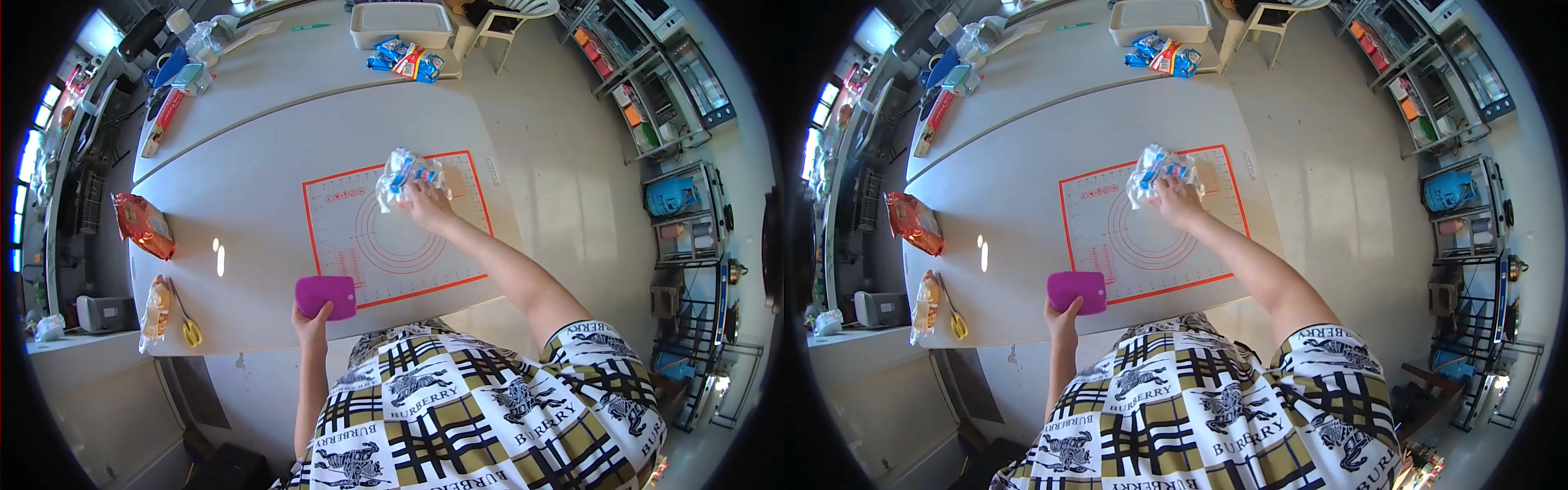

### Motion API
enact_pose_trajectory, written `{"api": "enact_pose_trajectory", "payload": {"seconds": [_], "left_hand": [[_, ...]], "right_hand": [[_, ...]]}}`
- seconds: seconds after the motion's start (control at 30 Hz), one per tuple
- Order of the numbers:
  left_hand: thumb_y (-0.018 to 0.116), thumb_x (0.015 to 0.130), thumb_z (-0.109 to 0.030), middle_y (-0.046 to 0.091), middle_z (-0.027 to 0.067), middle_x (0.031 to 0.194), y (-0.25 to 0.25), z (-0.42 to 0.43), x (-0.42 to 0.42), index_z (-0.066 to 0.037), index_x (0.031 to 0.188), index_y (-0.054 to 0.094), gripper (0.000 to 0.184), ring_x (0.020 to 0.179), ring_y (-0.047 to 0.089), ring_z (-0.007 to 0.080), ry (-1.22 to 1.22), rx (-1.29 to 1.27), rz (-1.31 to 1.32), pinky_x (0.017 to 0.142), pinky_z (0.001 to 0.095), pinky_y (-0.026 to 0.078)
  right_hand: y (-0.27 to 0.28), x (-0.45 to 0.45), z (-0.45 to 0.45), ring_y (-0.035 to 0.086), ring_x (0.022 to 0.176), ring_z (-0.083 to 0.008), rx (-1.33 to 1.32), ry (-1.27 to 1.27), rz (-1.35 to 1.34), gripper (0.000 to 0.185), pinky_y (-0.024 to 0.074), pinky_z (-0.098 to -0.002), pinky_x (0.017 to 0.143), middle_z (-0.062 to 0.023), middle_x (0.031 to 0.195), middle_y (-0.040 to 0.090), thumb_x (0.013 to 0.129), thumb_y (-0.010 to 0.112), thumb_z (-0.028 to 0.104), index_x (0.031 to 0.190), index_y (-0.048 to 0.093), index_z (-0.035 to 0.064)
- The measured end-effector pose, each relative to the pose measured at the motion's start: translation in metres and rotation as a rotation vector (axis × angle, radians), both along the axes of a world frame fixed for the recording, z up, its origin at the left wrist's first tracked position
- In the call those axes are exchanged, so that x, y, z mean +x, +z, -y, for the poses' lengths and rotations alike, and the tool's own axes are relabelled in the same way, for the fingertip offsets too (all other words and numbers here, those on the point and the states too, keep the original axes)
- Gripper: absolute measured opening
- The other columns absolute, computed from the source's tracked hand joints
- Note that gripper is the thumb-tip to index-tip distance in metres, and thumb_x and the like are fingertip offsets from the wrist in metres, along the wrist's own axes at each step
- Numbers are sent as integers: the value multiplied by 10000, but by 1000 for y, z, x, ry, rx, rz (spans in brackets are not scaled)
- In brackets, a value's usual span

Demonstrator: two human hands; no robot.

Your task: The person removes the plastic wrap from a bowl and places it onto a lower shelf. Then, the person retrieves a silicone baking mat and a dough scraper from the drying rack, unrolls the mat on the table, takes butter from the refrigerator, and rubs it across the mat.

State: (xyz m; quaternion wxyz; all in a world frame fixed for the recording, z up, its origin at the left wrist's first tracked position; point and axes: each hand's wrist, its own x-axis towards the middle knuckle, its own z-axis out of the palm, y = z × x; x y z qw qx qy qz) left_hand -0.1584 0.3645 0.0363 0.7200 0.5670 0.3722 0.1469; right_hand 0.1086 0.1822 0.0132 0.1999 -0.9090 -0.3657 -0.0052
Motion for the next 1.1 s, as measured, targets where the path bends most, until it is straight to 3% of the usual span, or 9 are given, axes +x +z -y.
{"api": "enact_pose_trajectory", "payload": {"seconds": [0.07, 0.13, 0.3, 0.4, 0.57, 0.67, 0.9, 1.0, 1.1], "left_hand": [[626, 651, 56, 548, 49, 898, 0, -10, -10, -7, 994, 482, 377, 815, 537, 138, 27, -17, 15, 731, 251, 442], [620, 659, 59, 546, 48, 898, 6, -3, -15, -8, 1000, 480, 375, 813, 538, 139, 58, -31, 26, 733, 252, 443], [598, 687, 58, 557, 60, 891, 4, -14, -23, -20, 981, 496, 320, 812, 547, 149, 101, -16, 26, 738, 262, 448], [612, 683, 54, 550, 48, 905, 16, -15, -21, -17, 1009, 484, 357, 818, 538, 130, 85, -31, 22, 735, 246, 443], [608, 686, 53, 557, 49, 891, 12, -34, -25, -20, 992, 494, 334, 803, 544, 134, 122, 14, 40, 731, 249, 442], [621, 681, 45, 556, 43, 886, 7, -43, -23, -19, 1002, 487, 353, 797, 540, 121, 125, -6, 54, 717, 236, 442], [624, 675, 45, 558, 40, 866, 15, -61, -17, -23, 970, 499, 327, 787, 538, 121, 59, 23, 55, 713, 238, 439], [617, 680, 47, 560, 40, 875, 7, -75, -23, -33, 969, 511, 319, 793, 546, 132, 83, 38, 71, 738, 257, 437], [622, 677, 43, 560, 38, 873, 7, -81, -25, -34, 970, 511, 322, 796, 545, 133, 95, 40, 86, 736, 255, 437]], "right_hand": [[8, 16, 4, 478, 941, -345, -76, -122, -81, 367, 416, -436, 729, -191, 977, 506, 777, 512, 342, 965, 440, 35], [0, 38, 6, 485, 931, -348, 24, -159, 84, 372, 411, -440, 739, -190, 982, 506, 777, 513, 331, 969, 440, 20], [-2, 3, -50, 468, 976, -328, 5, -101, -164, 396, 399, -430, 767, -172, 1028, 498, 776, 505, 342, 976, 463, 2], [-2, -31, -40, 468, 975, -309, 22, 35, 58, 378, 403, -427, 757, -160, 1004, 504, 772, 509, 347, 940, 474, 10], [12, 0, 0, 482, 945, -303, -37, -165, -74, 377, 405, -424, 738, -154, 983, 511, 773, 503, 361, 926, 477, 17], [0, 25, -39, 506, 885, -309, 10, -203, -16, 360, 413, -420, 708, -157, 924, 523, 779, 508, 342, 943, 449, 27], [6, -69, -71, 513, 856, -302, 49, -42, -21, 324, 413, -422, 694, -155, 892, 525, 770, 520, 327, 892, 454, 35], [11, -60, -42, 499, 910, -307, 15, -72, -99, 339, 406, -419, 724, -153, 935, 527, 765, 519, 323, 938, 473, 35], [7, -16, -53, 508, 867, -309, 7, -182, -76, 308, 410, -424, 699, -161, 896, 524, 763, 528, 306, 868, 452, 27]]}}
